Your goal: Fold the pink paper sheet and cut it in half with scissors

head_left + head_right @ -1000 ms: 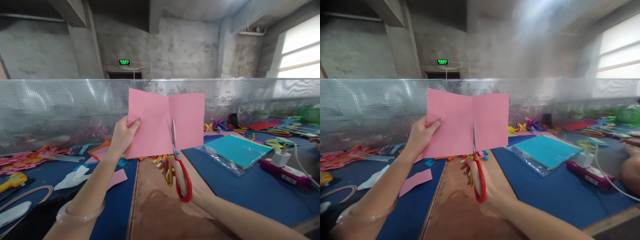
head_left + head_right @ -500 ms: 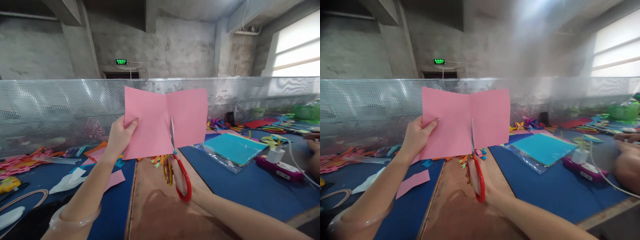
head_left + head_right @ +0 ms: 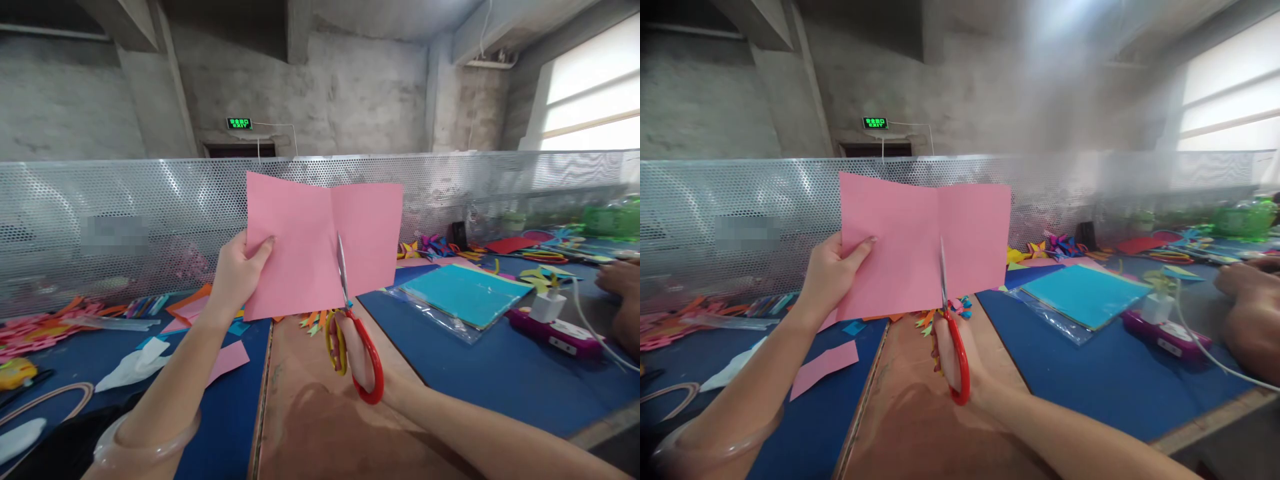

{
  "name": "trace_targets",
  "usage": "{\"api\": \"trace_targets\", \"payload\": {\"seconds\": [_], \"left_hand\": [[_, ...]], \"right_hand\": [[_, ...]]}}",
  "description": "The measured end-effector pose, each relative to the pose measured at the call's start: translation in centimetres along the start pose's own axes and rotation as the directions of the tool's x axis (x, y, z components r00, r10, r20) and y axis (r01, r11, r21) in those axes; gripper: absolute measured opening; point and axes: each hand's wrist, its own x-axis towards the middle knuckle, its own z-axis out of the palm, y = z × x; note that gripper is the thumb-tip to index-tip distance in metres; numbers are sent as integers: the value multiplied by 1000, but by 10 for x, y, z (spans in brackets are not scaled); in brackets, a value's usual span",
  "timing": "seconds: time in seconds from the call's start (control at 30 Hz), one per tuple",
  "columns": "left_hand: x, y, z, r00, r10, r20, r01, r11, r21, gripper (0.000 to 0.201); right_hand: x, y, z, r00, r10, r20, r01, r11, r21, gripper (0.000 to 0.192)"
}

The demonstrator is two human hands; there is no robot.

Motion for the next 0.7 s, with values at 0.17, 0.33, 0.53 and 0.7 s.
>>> {"api": "trace_targets", "payload": {"seconds": [0.17,0.33,0.53,0.7], "left_hand": [[0,1,0,1000,-13,-12,13,1000,7,31],[0,2,0,1000,-9,-1,9,1000,3,32],[-1,1,0,1000,-4,-8,4,1000,3,32],[-1,3,0,1000,0,10,0,1000,23,32]], "right_hand": [[3,11,-1,1000,-24,7,24,1000,-9,26],[1,7,1,1000,-24,3,24,999,-22,23],[-1,4,-1,999,-42,-12,41,996,-85,21],[1,12,-4,999,9,31,-9,1000,-19,23]]}}
